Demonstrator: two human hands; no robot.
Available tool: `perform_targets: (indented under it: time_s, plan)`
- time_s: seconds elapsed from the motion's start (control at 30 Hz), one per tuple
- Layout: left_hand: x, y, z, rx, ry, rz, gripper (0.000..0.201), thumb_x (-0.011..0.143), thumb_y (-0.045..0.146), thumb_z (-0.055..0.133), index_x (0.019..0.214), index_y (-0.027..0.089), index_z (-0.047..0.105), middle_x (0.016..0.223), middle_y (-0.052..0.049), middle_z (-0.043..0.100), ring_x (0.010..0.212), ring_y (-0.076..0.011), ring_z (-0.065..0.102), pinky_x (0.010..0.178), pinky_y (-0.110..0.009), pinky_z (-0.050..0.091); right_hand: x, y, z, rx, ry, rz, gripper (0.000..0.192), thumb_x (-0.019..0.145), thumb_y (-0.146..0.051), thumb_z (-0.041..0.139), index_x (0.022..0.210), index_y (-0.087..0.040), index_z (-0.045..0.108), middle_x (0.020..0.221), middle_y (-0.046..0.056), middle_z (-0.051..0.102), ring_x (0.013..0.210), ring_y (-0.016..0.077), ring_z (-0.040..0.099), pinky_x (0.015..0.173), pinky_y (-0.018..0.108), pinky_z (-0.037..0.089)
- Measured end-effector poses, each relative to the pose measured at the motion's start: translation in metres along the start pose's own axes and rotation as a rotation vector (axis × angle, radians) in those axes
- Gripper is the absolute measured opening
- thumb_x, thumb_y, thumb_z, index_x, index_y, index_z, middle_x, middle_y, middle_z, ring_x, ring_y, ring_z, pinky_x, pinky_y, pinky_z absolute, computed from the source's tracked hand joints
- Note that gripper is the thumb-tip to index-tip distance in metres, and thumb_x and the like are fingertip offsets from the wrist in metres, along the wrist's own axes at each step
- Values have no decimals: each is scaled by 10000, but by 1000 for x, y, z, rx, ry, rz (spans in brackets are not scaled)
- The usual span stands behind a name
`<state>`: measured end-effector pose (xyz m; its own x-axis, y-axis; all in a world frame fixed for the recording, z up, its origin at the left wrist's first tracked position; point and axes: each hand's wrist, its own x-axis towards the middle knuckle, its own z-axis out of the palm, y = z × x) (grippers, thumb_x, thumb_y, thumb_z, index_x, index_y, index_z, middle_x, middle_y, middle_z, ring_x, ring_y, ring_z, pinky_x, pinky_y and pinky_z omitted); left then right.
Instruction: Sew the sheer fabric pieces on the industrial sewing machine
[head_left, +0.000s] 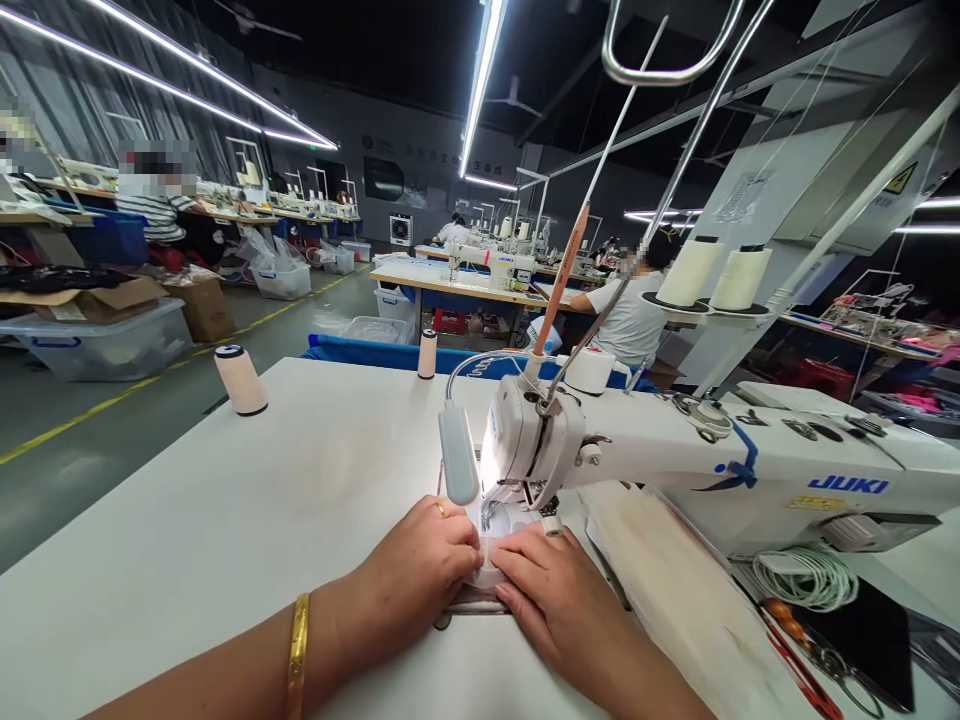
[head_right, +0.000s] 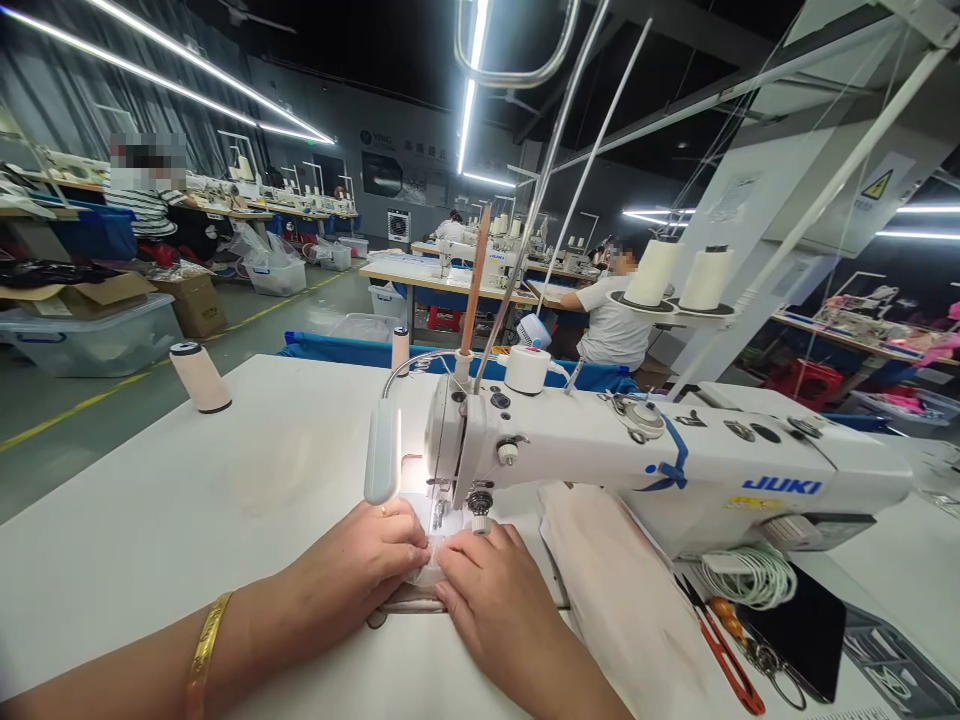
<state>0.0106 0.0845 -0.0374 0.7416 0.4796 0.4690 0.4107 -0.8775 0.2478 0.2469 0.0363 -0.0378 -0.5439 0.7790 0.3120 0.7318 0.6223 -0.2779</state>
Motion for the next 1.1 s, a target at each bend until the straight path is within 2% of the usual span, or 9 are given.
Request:
perform_targets:
  time_s: [0.13,0.2,0.33,0.67,1.1]
  plan:
    - [-3,0,2,-2,38,88,189,848,9,626,852,197,646,976,-23,765,1073,-254,662,883,-372,444,-1,0,2,-9,75,-52,181,1029,-115,593,1120,-240,688,1140,41,745,1004,251,642,869,390,467]
    - [-5,1,3,-3,35,111,219,801,-17,622,852,196,631,974,-17,770,1018,-238,674,904,-372,453,-1,0,3,-13,74,-55,170,1026,-107,584,1070,-238,684,1085,36,753,987,248,653,861,389,464]
    - [-4,0,3,23,6,87,229,811,-28,597,827,200,611,930,3,765,771,-183,621,795,-354,446,1,0,3,-26,57,-28,154,1021,-106,580,1000,-234,665,1054,33,758,961,251,660,834,385,454]
    - [3,-9,4,93,42,79,210,859,-6,591,812,192,639,913,-14,765,776,-186,653,705,-326,432,6,5,9,-53,26,34,250,1032,-95,509,1135,-254,672,1081,49,758,1001,291,677,851,429,478]
    - [13,-14,2,184,21,-11,258,952,40,558,763,190,649,921,-23,767,811,-187,681,770,-333,495,12,12,12,-102,15,109,249,1058,-135,482,1205,-235,656,1255,71,738,1047,306,671,907,478,511]
